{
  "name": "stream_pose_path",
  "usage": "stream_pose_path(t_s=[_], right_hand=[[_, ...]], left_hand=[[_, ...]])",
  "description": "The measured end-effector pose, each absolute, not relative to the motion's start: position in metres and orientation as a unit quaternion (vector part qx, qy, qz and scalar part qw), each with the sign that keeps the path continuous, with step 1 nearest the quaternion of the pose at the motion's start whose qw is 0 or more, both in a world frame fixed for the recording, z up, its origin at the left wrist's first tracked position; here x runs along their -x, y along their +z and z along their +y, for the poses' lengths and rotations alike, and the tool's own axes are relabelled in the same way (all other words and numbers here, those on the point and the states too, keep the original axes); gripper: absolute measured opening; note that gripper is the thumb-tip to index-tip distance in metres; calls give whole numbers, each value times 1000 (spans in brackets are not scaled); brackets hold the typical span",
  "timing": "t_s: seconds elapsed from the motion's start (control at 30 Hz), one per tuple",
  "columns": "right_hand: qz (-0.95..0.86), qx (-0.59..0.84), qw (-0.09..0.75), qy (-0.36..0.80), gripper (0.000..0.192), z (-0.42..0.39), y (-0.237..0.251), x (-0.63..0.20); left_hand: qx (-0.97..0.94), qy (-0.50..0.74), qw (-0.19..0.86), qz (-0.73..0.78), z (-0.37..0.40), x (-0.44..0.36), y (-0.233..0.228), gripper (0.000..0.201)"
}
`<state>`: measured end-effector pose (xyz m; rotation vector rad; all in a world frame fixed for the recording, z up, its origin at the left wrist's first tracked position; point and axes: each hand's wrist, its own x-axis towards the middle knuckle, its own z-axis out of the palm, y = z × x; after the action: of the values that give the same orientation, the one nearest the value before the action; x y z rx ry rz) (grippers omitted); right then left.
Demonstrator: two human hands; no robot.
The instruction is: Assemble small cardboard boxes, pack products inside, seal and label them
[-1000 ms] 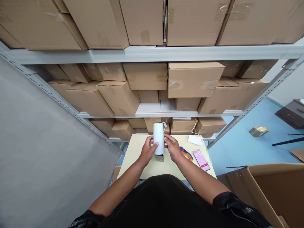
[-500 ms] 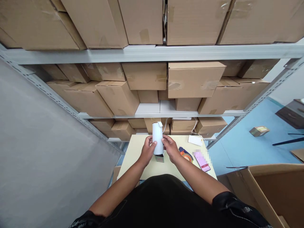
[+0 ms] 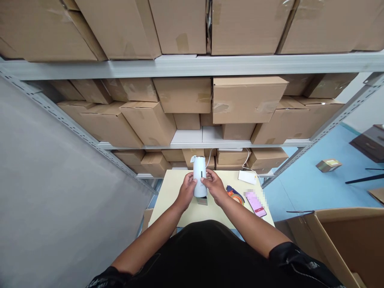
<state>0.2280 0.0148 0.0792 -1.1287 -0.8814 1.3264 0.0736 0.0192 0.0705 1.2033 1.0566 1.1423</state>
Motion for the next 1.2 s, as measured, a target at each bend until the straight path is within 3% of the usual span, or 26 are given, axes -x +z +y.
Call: stream_pose_path(t_s=[0.1, 0.2, 0.43, 0.57, 0.7, 0.9, 1.2], right_hand=[[-356, 469, 570, 574, 49, 12, 84, -226], [-341, 475, 572, 575, 43, 11, 88, -227], [-340, 462, 580, 578, 56, 16, 86, -227], [-359, 442, 544, 616, 49, 14, 85, -222], [-358, 452, 558, 597, 47, 13, 85, -220], [-340, 480, 570, 573, 41, 20, 86, -225], [-323, 479, 519, 630, 46, 18, 88, -223]], left_hand=[[-538, 481, 494, 484, 21, -73, 74, 47], [-525, 474, 525, 473, 23, -72, 79, 46], [-472, 500, 561, 461, 24, -71, 80, 41], [-503, 482, 552, 457, 26, -68, 75, 39], [-546, 483, 485, 483, 29, -66, 73, 49], [-503, 486, 570, 431, 30, -66, 83, 48], [-512, 484, 540, 461, 30, -67, 79, 36]])
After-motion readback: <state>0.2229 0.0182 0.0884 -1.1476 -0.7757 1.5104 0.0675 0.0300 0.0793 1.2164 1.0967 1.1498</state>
